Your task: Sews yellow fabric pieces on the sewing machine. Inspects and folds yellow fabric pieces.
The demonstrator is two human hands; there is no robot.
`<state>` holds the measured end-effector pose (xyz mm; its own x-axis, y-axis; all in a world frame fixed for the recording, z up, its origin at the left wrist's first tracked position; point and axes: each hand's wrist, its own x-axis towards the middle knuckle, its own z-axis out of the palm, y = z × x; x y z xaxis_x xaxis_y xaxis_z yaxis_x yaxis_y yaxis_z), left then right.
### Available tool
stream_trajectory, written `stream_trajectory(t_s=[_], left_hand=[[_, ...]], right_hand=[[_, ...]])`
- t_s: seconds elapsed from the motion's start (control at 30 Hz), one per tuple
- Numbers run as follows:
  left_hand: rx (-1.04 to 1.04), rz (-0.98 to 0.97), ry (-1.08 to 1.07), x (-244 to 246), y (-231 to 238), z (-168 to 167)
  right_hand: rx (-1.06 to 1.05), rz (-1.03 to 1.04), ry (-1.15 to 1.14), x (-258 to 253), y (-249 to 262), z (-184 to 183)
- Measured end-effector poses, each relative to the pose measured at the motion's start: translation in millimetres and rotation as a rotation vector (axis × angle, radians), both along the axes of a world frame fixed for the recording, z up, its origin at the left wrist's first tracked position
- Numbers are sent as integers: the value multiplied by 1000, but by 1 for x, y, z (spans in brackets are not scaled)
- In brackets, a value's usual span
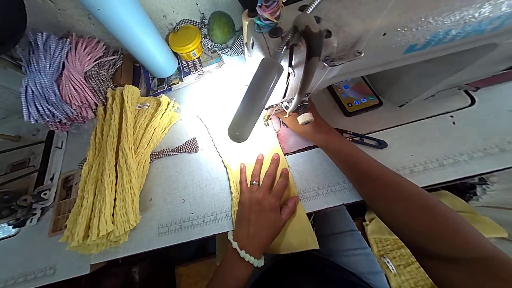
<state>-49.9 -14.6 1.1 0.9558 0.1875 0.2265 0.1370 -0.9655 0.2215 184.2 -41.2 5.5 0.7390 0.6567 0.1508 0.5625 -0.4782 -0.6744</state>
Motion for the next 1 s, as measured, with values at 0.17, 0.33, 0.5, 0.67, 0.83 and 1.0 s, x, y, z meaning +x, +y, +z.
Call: stream_trajectory(t_s=[0.17,0.33,0.5,0.67,0.83,1.0], left_hand=[[1,2,-2,0,0,-1],[-8,4,-7,0,0,-1],[-6,5,-5,0,0,-1],[0,7,-13,0,-1,-2],[-15,9,-20,0,-1,-3],[-7,5,-19,-1,0,-2]], right_hand=[[6,30,22,-4,3,-5],[8,26,170,-6,-4,7],[80,30,113,-5,-3,3],[14,-12,206,-3,-3,4],[109,-24,170,-9,-4,3],[259,147,318,-10,-38,18]])
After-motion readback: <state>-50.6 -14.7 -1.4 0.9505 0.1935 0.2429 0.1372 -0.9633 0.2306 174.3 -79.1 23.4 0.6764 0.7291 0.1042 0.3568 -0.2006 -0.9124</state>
